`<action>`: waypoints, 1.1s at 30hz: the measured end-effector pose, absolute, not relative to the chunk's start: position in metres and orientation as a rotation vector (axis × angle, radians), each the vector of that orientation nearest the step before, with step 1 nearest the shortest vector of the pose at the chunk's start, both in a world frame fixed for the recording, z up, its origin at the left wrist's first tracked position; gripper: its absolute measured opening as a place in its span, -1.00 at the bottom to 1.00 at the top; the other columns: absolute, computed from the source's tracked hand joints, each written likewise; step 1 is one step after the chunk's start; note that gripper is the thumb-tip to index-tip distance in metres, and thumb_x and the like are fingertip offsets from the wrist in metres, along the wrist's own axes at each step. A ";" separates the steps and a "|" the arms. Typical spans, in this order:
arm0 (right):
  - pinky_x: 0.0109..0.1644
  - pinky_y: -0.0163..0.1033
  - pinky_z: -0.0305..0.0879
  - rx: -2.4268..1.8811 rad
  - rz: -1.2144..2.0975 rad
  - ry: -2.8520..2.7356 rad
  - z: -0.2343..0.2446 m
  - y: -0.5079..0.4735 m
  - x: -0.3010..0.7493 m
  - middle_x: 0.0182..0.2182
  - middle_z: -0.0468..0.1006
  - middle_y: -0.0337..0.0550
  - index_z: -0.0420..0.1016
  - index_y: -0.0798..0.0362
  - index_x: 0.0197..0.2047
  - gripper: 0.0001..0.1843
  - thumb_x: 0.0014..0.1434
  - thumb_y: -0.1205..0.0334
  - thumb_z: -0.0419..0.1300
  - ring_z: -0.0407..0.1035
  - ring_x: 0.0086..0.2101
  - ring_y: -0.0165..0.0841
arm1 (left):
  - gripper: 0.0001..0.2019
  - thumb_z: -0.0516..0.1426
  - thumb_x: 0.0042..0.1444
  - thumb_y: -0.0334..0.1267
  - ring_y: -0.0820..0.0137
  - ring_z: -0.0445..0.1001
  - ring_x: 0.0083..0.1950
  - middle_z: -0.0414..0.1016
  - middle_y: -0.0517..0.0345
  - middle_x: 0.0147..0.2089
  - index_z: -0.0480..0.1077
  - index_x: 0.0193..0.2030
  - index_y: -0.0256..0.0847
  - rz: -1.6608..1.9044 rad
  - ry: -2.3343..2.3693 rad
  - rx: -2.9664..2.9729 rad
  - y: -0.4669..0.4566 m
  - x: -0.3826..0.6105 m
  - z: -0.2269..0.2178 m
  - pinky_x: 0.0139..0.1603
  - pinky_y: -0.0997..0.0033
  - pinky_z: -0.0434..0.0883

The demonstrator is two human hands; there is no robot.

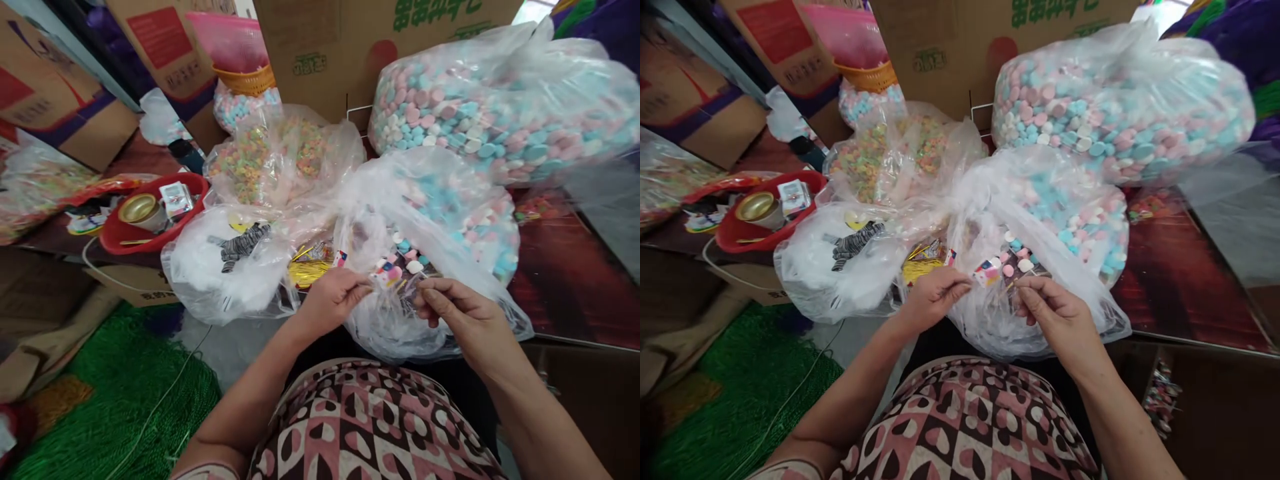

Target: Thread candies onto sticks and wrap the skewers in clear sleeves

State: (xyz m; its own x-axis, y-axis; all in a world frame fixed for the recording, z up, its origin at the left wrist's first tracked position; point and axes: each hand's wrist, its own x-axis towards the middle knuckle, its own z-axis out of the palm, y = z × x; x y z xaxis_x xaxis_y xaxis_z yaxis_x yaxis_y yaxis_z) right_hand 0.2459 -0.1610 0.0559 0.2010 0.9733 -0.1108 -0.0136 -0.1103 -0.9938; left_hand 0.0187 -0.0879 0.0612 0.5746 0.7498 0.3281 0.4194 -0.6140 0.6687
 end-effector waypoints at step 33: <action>-0.35 -0.23 0.23 -2.272 0.282 -1.835 0.035 -0.135 0.279 -0.29 0.69 -0.08 0.65 -0.05 -0.13 -0.71 0.27 0.14 0.10 0.54 -0.32 -0.20 | -0.65 -0.01 0.34 -0.20 0.17 0.49 0.18 0.57 -0.09 0.13 0.49 0.11 -0.25 0.827 1.518 2.557 -0.037 -0.008 0.040 0.27 0.14 0.37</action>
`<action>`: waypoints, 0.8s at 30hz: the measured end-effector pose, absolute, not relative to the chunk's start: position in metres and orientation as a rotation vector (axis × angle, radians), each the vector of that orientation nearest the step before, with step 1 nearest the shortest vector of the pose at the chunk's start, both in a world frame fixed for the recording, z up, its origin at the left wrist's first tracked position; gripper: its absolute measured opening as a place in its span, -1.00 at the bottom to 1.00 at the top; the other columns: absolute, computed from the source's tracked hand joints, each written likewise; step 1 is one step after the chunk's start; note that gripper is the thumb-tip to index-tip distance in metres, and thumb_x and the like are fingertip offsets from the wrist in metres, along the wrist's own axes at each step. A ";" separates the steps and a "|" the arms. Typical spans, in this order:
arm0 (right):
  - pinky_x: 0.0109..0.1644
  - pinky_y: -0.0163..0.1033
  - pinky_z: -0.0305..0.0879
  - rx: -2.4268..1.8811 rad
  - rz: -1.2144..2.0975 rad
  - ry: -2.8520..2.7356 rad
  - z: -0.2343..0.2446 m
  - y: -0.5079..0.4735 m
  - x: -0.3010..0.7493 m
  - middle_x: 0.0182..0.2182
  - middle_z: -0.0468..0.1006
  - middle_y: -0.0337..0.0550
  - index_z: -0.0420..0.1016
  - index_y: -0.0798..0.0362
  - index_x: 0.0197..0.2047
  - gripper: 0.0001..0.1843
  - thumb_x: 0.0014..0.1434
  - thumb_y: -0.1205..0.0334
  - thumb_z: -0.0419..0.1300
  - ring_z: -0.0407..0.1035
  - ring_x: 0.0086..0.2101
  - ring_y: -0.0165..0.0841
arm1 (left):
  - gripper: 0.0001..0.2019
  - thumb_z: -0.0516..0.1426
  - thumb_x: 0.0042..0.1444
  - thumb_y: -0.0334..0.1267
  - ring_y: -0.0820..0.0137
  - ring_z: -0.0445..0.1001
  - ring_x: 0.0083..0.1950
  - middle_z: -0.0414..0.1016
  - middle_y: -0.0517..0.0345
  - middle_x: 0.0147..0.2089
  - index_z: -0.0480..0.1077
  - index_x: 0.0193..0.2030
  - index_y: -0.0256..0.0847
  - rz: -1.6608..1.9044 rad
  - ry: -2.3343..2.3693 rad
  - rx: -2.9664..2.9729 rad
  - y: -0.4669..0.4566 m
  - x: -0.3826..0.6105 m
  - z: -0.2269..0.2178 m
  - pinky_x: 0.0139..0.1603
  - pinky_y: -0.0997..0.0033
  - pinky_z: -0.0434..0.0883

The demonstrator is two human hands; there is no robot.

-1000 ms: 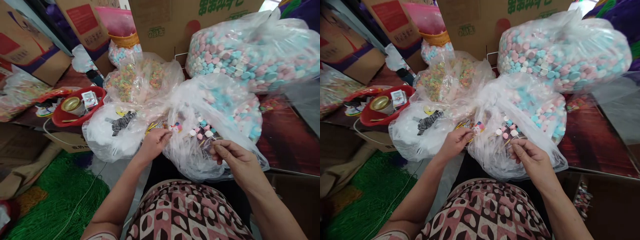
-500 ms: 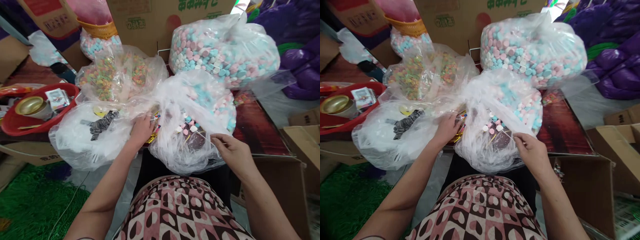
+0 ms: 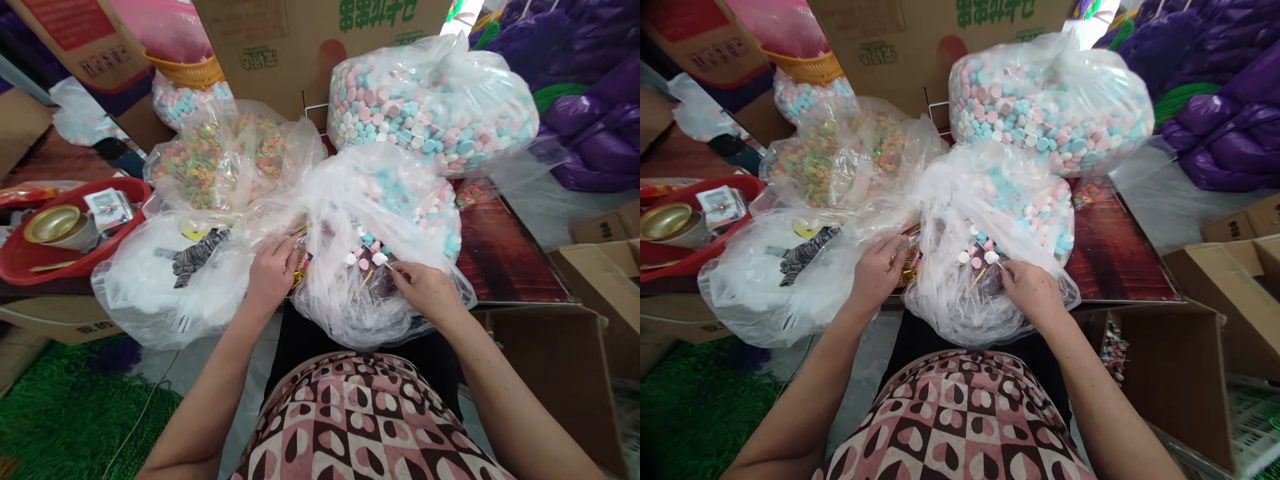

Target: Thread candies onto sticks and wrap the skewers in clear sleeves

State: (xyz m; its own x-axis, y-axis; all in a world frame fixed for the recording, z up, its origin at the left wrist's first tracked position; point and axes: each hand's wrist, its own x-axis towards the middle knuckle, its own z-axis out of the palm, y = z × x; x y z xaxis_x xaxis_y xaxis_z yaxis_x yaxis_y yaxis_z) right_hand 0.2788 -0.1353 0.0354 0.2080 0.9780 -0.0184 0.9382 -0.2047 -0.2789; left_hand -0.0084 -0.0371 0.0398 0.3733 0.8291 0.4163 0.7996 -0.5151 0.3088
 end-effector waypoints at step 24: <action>-0.30 -0.19 0.30 -2.197 0.211 -1.414 0.030 -0.149 0.343 -0.50 0.62 -0.10 0.56 0.06 -0.08 -0.67 0.25 0.14 0.04 0.55 -0.36 -0.17 | -0.65 0.04 0.23 -0.38 -0.02 0.34 0.30 0.52 -0.13 0.17 0.47 0.11 -0.23 0.340 1.369 2.816 -0.050 0.044 0.038 0.41 -0.32 0.02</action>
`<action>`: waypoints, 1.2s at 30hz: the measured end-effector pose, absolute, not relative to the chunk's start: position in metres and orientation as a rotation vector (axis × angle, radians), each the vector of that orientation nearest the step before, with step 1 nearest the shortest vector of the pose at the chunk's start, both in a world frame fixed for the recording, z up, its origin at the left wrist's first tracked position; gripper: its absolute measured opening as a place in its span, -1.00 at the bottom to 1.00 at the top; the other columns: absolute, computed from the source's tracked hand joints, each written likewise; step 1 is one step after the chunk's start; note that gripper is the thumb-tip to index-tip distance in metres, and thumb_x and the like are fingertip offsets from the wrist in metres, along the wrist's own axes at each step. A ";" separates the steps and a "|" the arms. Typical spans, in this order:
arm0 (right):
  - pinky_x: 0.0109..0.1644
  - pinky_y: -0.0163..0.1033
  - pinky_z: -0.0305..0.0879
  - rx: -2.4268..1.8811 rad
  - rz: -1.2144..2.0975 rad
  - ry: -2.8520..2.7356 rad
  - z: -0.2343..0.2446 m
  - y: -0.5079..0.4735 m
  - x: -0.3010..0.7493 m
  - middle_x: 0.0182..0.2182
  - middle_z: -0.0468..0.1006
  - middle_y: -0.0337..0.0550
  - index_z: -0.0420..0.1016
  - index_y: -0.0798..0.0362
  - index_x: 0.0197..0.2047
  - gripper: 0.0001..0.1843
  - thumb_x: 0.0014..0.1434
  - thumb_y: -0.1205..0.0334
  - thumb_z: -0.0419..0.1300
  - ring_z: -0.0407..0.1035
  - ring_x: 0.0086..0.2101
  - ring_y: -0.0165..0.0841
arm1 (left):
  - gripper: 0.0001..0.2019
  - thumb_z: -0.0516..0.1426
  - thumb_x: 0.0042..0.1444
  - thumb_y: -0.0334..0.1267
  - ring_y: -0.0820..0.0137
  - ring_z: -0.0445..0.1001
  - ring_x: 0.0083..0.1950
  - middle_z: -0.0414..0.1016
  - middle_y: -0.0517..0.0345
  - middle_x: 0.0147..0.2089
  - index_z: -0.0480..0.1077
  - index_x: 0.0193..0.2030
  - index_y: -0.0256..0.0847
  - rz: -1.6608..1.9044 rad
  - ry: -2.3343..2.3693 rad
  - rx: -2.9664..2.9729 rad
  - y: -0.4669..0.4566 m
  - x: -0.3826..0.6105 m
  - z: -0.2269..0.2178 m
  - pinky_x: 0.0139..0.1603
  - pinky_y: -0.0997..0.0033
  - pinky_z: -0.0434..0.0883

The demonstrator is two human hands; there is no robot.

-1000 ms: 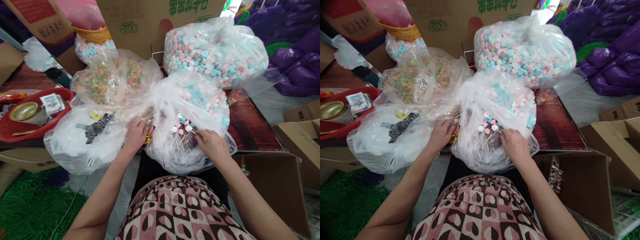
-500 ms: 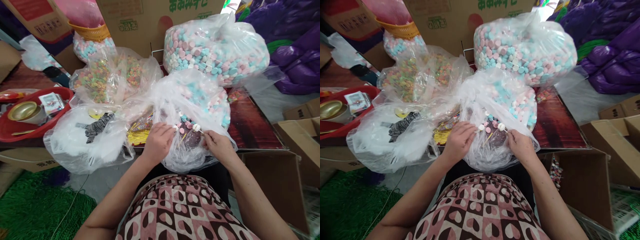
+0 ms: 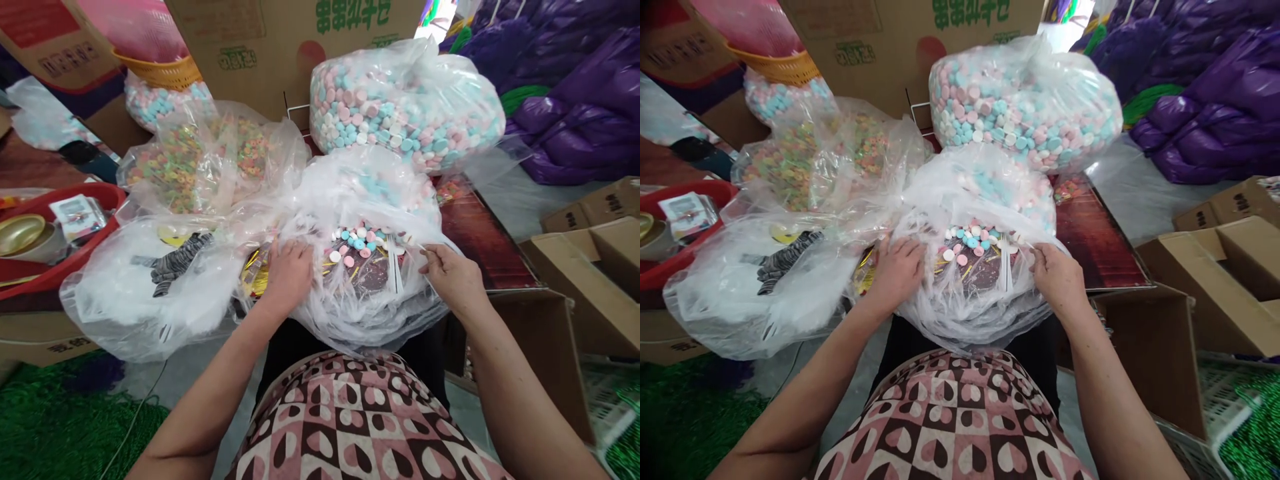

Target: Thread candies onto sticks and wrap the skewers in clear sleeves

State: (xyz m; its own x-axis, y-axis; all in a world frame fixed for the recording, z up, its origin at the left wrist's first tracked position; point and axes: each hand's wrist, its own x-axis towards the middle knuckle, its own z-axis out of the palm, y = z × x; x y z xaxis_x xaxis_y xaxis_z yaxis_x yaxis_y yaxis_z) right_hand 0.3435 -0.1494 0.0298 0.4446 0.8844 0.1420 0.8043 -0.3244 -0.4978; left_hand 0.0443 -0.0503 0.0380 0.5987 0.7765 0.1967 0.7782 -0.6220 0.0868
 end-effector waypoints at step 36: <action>-0.12 -0.11 0.47 -1.925 0.096 -1.643 0.033 -0.108 0.294 -0.06 0.63 0.08 0.51 0.08 0.12 -0.58 0.30 0.23 -0.01 0.55 -0.16 -0.18 | -0.68 0.03 0.31 -0.30 0.19 0.46 0.16 0.53 -0.08 0.13 0.42 0.15 -0.22 -0.721 -1.169 -2.978 -0.028 0.102 0.045 0.19 0.09 0.36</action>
State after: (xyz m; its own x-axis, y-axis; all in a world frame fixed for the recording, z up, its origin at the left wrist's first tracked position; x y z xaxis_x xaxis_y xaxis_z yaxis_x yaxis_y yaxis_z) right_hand 0.2937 -0.1080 0.0328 0.2316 0.9191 0.3186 0.8756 -0.0543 -0.4799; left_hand 0.1024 -0.0276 0.0452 0.6508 0.6746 0.3483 0.6141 -0.7375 0.2809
